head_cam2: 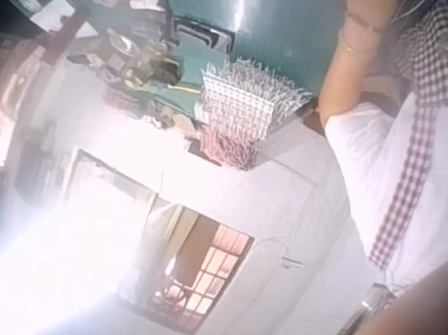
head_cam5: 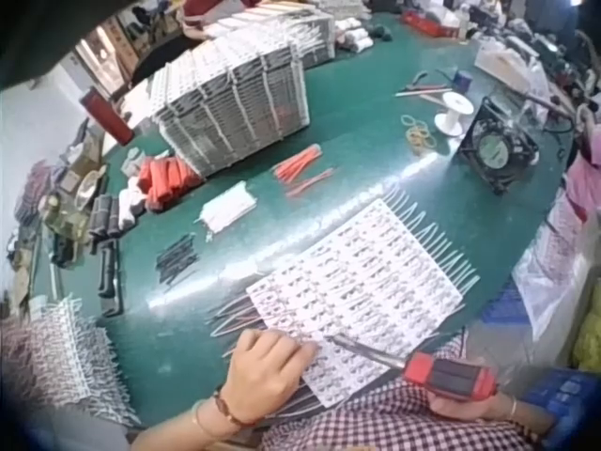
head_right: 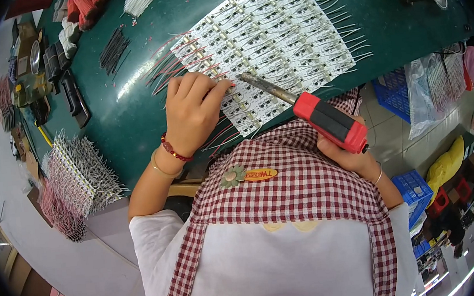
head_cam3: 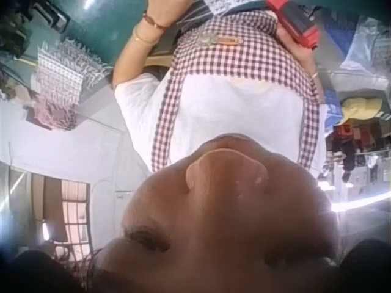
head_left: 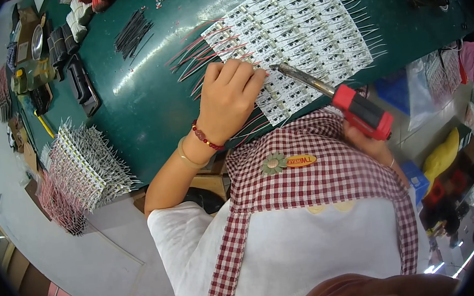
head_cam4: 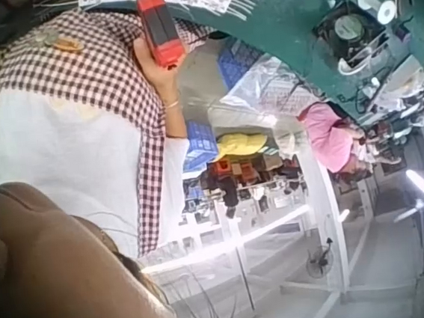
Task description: The person places an LED circuit board on the workbench and solders wires onto the connections on the board using a soldering iron.
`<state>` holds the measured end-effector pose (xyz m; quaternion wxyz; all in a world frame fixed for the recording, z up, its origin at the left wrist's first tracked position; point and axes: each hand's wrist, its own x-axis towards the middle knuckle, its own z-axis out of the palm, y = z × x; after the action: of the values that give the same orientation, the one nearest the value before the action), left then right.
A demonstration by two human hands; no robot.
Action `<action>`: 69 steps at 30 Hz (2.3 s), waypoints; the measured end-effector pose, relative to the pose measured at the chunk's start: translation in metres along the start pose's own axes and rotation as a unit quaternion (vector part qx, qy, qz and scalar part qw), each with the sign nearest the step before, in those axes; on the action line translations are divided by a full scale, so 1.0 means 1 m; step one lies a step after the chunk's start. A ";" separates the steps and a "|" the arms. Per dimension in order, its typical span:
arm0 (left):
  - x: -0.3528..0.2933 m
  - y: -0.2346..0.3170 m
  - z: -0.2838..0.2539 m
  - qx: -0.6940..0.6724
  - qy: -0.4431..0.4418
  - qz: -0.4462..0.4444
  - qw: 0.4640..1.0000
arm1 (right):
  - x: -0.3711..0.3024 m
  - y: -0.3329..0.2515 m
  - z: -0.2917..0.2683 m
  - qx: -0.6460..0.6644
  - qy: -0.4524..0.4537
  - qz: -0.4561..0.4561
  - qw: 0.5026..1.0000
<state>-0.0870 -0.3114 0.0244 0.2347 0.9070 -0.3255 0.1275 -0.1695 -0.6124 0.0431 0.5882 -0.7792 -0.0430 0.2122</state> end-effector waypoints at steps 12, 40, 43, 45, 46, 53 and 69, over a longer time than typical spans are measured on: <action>-0.002 0.006 0.003 0.018 -0.013 0.005 1.000 | 0.000 -0.006 0.000 0.018 -0.021 0.007 1.000; -0.002 0.014 0.000 0.091 -0.041 0.003 0.995 | -0.010 0.025 0.001 -0.096 0.026 -0.078 0.992; -0.001 0.013 0.001 0.096 -0.041 0.003 0.995 | 0.000 0.020 0.003 -0.052 0.005 -0.064 0.997; 0.000 0.013 0.001 0.099 -0.040 0.004 0.994 | 0.002 0.013 0.006 -0.009 0.011 -0.031 0.999; 0.001 0.013 0.001 0.092 -0.039 0.002 0.995 | 0.002 0.012 0.006 0.035 0.016 0.003 0.999; -0.001 0.013 0.001 0.092 -0.040 -0.003 0.995 | -0.019 0.032 -0.002 0.158 -0.005 0.064 0.985; 0.006 0.013 0.002 0.102 -0.037 -0.003 0.994 | -0.005 0.020 0.000 0.075 0.050 -0.028 0.996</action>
<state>-0.0907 -0.3243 0.0296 0.1295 0.9312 -0.3167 0.1260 -0.1773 -0.6201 0.0260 0.6524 -0.7407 -0.0191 0.1593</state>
